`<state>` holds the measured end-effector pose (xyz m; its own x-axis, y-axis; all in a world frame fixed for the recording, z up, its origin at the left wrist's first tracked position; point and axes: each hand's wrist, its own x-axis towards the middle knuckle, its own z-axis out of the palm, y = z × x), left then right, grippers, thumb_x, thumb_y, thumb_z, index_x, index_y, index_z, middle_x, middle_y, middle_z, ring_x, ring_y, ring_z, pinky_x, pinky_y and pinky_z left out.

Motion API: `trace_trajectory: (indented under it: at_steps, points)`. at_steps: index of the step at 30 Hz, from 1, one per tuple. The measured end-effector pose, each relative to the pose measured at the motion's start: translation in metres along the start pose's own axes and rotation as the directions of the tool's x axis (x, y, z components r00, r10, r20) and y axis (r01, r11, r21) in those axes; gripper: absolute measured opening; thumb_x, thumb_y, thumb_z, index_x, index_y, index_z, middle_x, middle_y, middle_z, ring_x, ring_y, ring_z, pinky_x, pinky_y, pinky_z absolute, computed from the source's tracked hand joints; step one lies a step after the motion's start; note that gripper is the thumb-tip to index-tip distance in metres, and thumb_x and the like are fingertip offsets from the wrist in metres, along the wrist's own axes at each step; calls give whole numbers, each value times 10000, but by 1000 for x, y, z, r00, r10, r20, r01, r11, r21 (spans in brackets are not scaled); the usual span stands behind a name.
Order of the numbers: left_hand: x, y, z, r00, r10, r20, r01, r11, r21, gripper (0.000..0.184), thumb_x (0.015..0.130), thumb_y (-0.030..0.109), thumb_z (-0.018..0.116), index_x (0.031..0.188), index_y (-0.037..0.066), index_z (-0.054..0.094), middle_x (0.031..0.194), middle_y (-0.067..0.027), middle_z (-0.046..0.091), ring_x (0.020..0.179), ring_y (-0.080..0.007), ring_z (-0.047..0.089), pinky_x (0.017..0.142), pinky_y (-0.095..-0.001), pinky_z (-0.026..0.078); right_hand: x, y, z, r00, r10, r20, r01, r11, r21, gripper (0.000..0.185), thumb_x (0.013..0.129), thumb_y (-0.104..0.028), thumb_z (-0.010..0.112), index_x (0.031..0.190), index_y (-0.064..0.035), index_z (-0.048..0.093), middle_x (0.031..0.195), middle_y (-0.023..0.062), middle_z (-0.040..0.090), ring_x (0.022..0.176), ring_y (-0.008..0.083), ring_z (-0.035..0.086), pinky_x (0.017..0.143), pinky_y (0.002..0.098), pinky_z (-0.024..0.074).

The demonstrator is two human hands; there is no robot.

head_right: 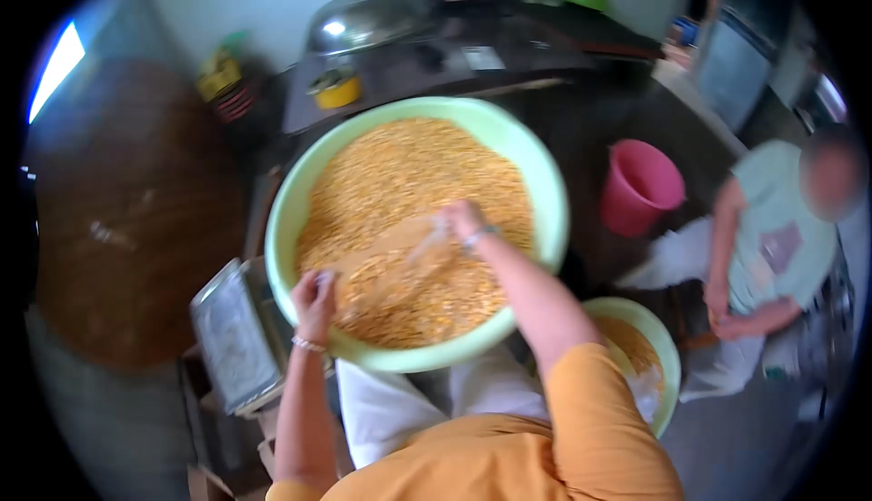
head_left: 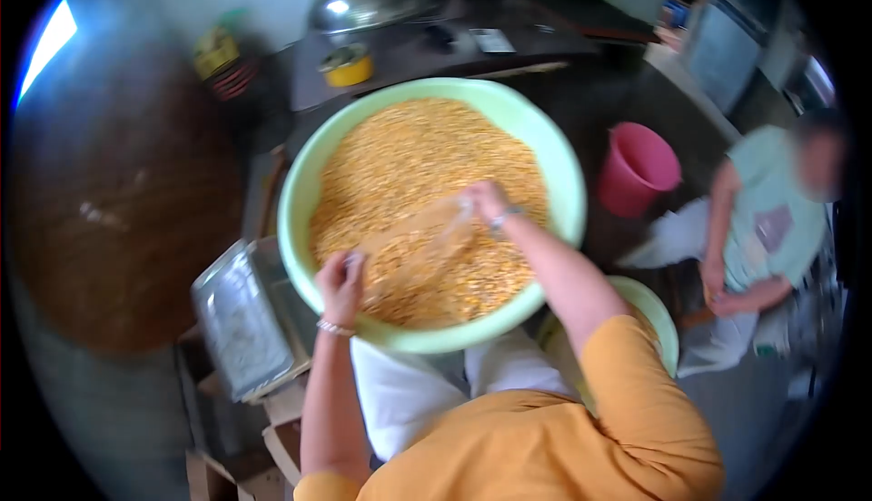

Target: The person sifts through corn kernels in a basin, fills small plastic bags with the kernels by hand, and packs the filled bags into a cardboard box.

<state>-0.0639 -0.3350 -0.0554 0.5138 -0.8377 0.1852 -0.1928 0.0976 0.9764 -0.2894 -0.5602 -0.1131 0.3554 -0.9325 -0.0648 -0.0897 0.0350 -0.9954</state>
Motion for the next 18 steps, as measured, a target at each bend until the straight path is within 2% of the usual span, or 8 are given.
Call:
trace_trajectory:
  at_steps: [1, 3, 7, 9, 10, 12, 14, 18]
  points:
    - [-3, 13, 2, 998, -66, 22, 67, 997, -26, 99, 861, 124, 613, 827, 32, 626, 621, 78, 498, 522, 0, 391, 439, -170, 296, -6, -22, -5, 1000, 3, 0, -2, 988, -152, 314, 877, -262, 562, 613, -98, 514, 537, 0, 479, 391, 85, 395, 347, 266, 305]
    - [-3, 18, 4, 995, -65, 71, 69, 996, -52, 124, 880, 137, 591, 843, 22, 621, 591, 79, 462, 501, -3, 374, 433, -181, 290, -29, -77, -3, 986, 167, 29, -168, 985, 28, 281, 897, -283, 546, 716, -72, 507, 559, 6, 467, 370, 56, 397, 306, 202, 262]
    - [-3, 25, 6, 990, -69, 121, 82, 991, -110, 188, 918, 172, 541, 916, -3, 610, 553, 58, 444, 470, -20, 380, 419, -189, 289, -53, -146, 21, 954, -6, 300, -48, 983, 175, 296, 900, -260, 550, 665, -81, 538, 585, -8, 498, 407, 65, 452, 316, 222, 319]
    - [-3, 24, 6, 991, -63, 117, 77, 990, -117, 207, 925, 185, 528, 942, -3, 610, 554, 56, 448, 469, -22, 384, 422, -190, 297, -63, -160, 51, 883, -146, 446, 188, 981, -50, 246, 882, -252, 565, 715, -72, 582, 614, 20, 543, 434, 107, 493, 378, 238, 376]
    - [-4, 28, 5, 989, -79, 123, 93, 989, -116, 213, 929, 191, 522, 956, 0, 611, 555, 54, 449, 470, -23, 384, 425, -190, 300, -69, -163, 67, 830, -199, 521, 316, 938, -146, 226, 873, -248, 573, 740, -68, 605, 629, 34, 565, 448, 128, 513, 408, 246, 404]
    - [-4, 26, 5, 992, -52, 111, 62, 993, -96, 205, 933, 181, 511, 977, 5, 606, 560, 56, 448, 469, -22, 378, 423, -188, 295, -77, -165, 92, 552, -321, 770, 727, 638, -254, 206, 843, -246, 575, 815, -51, 635, 672, 93, 611, 551, 220, 581, 529, 318, 471]
    - [-3, 28, 6, 996, -51, 79, 60, 990, -125, 197, 936, 170, 501, 983, 8, 602, 559, 60, 443, 468, -19, 374, 422, -185, 292, -76, -141, 117, 559, -181, 809, 763, 493, -417, 235, 829, -250, 553, 782, -32, 627, 730, 146, 623, 667, 295, 607, 640, 379, 490]
    - [-4, 24, 2, 990, -61, 128, 83, 980, -180, 180, 940, 151, 485, 982, 16, 596, 557, 69, 426, 468, -12, 365, 420, -177, 282, -79, -112, 119, 596, -25, 802, 757, 352, -551, 255, 834, -261, 535, 776, -35, 638, 746, 156, 628, 729, 304, 610, 699, 403, 476]
